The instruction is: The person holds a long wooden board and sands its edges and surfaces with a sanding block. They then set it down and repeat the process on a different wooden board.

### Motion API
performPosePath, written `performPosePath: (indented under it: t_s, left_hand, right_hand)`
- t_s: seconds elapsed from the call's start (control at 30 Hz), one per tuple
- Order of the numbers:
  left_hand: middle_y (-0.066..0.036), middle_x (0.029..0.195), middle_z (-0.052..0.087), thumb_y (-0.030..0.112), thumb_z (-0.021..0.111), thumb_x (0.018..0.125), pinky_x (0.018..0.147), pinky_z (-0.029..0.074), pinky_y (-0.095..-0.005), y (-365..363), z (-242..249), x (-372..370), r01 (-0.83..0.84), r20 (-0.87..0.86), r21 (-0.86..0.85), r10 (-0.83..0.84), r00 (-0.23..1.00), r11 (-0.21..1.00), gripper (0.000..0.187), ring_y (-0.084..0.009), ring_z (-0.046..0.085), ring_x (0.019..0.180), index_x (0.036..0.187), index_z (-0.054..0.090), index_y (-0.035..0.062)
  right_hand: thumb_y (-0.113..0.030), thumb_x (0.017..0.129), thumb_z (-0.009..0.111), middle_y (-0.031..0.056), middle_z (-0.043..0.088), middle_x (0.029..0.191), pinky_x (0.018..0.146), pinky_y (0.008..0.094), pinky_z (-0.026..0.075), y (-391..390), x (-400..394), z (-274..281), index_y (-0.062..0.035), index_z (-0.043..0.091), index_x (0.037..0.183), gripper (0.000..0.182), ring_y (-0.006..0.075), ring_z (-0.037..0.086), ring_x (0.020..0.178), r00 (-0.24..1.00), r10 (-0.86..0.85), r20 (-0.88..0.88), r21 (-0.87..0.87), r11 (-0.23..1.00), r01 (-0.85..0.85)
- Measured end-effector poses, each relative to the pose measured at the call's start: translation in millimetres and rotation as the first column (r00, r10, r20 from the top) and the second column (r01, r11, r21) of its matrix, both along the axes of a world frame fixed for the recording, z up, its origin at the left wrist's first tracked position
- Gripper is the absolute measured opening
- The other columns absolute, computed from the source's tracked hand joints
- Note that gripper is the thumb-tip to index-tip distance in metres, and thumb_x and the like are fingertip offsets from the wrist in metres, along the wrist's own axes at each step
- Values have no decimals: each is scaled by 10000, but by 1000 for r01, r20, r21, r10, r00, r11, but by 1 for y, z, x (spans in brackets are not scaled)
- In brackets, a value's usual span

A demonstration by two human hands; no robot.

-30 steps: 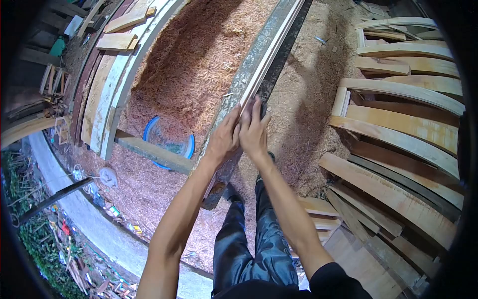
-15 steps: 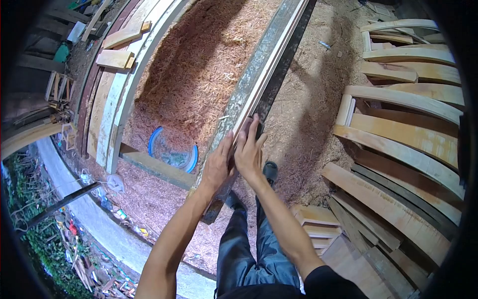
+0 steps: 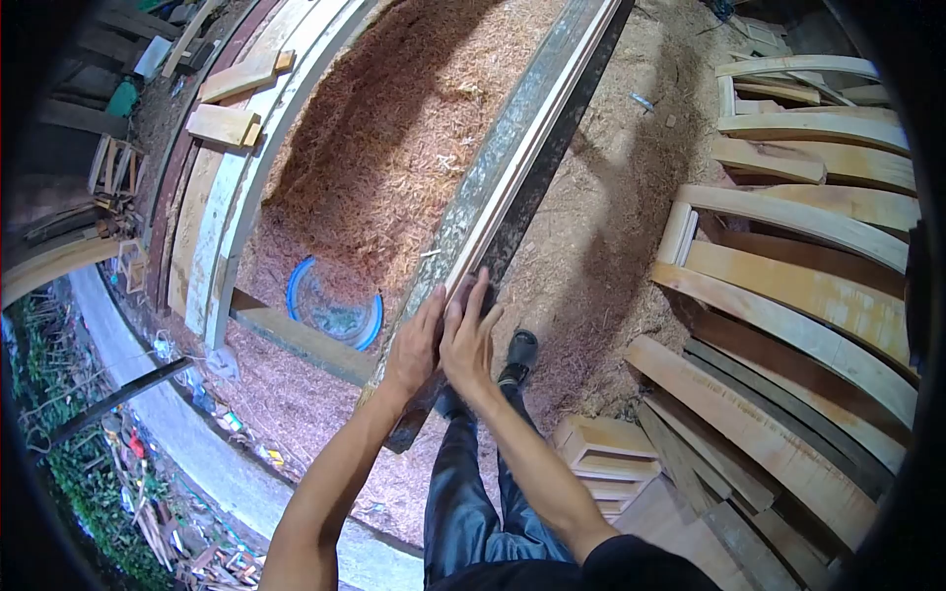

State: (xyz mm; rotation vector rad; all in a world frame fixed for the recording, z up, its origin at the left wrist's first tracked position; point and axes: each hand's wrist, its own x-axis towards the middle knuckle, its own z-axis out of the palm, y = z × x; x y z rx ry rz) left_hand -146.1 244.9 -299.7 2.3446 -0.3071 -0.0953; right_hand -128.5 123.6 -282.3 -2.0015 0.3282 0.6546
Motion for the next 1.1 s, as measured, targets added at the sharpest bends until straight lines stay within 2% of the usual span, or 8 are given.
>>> performPosePath:
  t_s: [0.1, 0.2, 0.37, 0.43, 0.5, 0.57, 0.7, 1.1]
  left_hand:
    - [-273, 1322, 516, -46, 625, 731, 870, 502, -475, -1, 0, -2, -2, -8, 41, 2, 1000, 999, 837, -460, 572, 1076, 1487, 272, 8]
    - [-262, 1312, 523, -37, 634, 735, 869, 494, -485, 0, -1, -4, -5, -33, 71, 7, 999, 997, 849, -453, 576, 1056, 1495, 262, 25]
    - [-238, 1343, 512, -44, 633, 719, 890, 492, -465, -2, -1, -6, -13, -30, 106, 17, 999, 994, 851, -428, 582, 1069, 1489, 277, 23]
    - [-231, 1356, 507, -40, 642, 710, 898, 492, -459, -1, -4, -5, -13, -20, 126, 16, 1000, 992, 857, -419, 580, 1090, 1486, 285, 24]
    - [-227, 1367, 502, -37, 651, 700, 908, 491, -456, -1, -4, -7, -18, -54, 150, 26, 998, 989, 864, -412, 574, 1118, 1484, 293, 24]
    - [-228, 1372, 498, -39, 657, 692, 905, 491, -448, -3, -1, -4, -15, -30, 119, 19, 999, 993, 870, -408, 578, 1110, 1481, 298, 23]
    - [-224, 1359, 503, -34, 661, 692, 908, 490, -440, 0, -5, -8, -18, -36, 151, 23, 999, 988, 865, -403, 584, 1095, 1477, 300, 14]
    - [-293, 1368, 458, -26, 646, 696, 1039, 420, -457, -6, -3, 17, -7, -152, -38, 1, 988, 999, 877, -448, 494, 1219, 1486, 265, -5]
  right_hand:
    - [-405, 1041, 241, 378, 55, 1523, 1101, 606, 282, -7, 35, -37, -61, -105, 1529, 690, 612, 347, 1276, 885, -5, 466, -136, 988, 77]
    - [-520, 1023, 174, 466, 42, 1455, 722, 438, 613, -57, 163, 14, -263, -101, 1545, 643, 530, 553, 1133, 990, -128, 66, -152, 979, 136]
    - [-478, 1036, 184, 508, -3, 1439, 419, 230, 482, -87, 207, -11, -231, -59, 1559, 628, 204, 545, 521, 976, -9, 219, -251, 966, 65]
    - [-463, 1038, 201, 518, -24, 1427, 419, 253, 505, -62, 158, -19, -214, -74, 1556, 638, 249, 589, 531, 981, 23, 191, -153, 988, 7]
    - [-427, 1033, 225, 494, 104, 1427, 766, 549, 566, -30, 97, 8, -193, -92, 1547, 648, 612, 533, 1067, 996, 40, 82, -112, 993, -31]
    - [-443, 1024, 203, 485, 209, 1317, 743, 538, 584, -10, 64, -40, -198, -71, 1540, 634, 545, 591, 841, 846, 5, 533, -181, 978, 108]
    - [-456, 1024, 193, 408, 324, 1278, 713, 554, 570, -30, 131, 21, -194, -22, 1537, 615, 494, 600, 901, 949, -315, 24, 134, 941, 309]
    - [-509, 1017, 349, 388, 363, 1330, 987, 597, 357, -58, 125, -30, -167, 179, 1533, 642, 550, 403, 1231, 926, -165, 339, -118, 969, 215]
